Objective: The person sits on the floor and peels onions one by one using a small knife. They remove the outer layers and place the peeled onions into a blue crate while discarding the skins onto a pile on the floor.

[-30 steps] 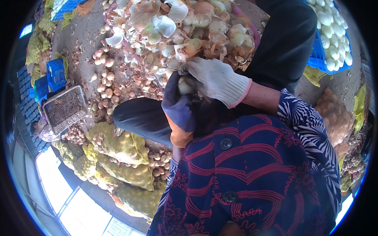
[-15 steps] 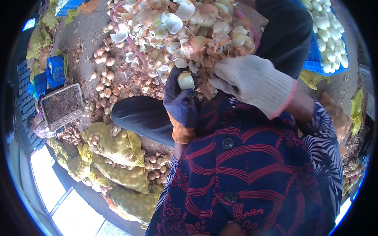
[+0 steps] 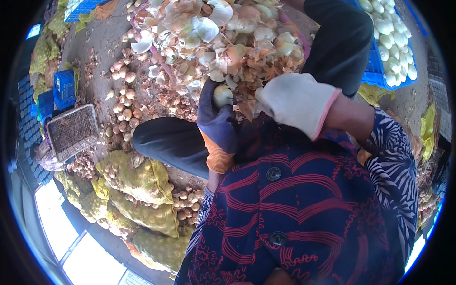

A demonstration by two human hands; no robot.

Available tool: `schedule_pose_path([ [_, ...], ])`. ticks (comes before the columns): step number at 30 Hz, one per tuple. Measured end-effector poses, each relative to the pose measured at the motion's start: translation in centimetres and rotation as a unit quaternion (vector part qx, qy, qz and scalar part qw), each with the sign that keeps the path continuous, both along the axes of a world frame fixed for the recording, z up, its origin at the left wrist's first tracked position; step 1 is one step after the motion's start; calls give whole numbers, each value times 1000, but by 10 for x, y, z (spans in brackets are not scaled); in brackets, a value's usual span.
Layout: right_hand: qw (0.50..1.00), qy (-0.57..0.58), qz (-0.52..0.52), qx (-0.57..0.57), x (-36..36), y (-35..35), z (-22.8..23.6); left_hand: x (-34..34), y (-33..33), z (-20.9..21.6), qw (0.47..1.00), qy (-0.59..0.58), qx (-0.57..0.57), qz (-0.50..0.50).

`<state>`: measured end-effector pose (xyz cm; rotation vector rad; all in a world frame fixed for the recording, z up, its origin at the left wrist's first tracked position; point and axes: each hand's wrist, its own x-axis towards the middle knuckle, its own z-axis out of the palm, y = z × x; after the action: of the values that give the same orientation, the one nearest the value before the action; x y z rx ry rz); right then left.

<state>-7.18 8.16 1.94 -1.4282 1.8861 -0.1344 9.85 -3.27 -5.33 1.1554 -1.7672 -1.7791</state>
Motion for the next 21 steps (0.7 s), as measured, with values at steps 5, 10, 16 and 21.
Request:
schedule_pose_path([
  [5, 918, -343, -160, 118, -44, 5, -15, 8, -7, 16, 994, 78, 72, -33],
  [10, 803, -528, -225, 162, -46, 23, -30, 0, -14, 31, 987, 103, 84, -85],
  [16, 659, -698, -275, 54, -32, 53, -37, -27, -34, 52, 965, 209, 157, -6],
  [21, 685, -623, -378, -29, -44, 81, -18, -56, -47, 66, 973, 96, -209, -13],
])
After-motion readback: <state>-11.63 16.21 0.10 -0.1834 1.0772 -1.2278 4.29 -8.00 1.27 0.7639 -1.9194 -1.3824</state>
